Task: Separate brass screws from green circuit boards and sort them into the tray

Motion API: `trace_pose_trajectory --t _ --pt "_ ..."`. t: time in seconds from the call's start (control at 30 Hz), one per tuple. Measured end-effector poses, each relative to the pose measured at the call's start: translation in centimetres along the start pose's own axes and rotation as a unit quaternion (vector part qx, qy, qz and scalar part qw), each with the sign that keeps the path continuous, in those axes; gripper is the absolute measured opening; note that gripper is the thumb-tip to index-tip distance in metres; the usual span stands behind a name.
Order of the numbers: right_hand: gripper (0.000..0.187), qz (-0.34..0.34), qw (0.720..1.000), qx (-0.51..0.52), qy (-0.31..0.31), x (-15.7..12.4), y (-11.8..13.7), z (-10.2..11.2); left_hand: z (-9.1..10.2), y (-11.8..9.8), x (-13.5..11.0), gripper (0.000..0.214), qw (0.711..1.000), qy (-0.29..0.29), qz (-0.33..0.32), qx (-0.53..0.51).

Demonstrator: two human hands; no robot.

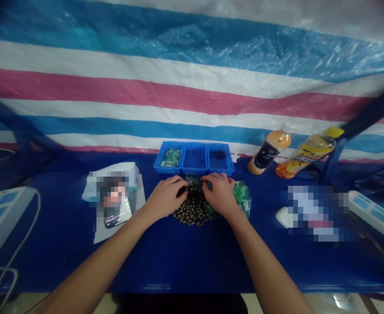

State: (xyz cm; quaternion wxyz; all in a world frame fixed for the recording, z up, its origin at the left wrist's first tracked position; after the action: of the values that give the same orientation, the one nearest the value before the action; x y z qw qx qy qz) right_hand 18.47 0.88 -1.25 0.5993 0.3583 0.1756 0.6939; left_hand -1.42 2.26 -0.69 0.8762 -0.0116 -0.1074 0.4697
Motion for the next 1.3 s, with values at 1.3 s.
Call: trace_pose_trajectory --t 1.3 --pt "0.025 -0.006 0.969 0.241 -0.053 -0.1 1.7 0.4 0.1 -0.1 0.0 0.02 1.0 0.005 -0.003 0.016"
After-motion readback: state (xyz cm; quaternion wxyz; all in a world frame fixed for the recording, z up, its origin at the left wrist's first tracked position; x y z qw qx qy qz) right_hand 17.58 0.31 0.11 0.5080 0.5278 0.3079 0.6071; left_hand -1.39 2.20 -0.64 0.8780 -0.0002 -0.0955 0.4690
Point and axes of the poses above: each hand's wrist, its own x-axis towards the middle knuckle, its own z-axis out of the back of the hand, y = z × x, the point moved 1 cm from there along x, towards the middle knuckle, and after that the axes turned 12 degrees about x, right-handed, at the moved point
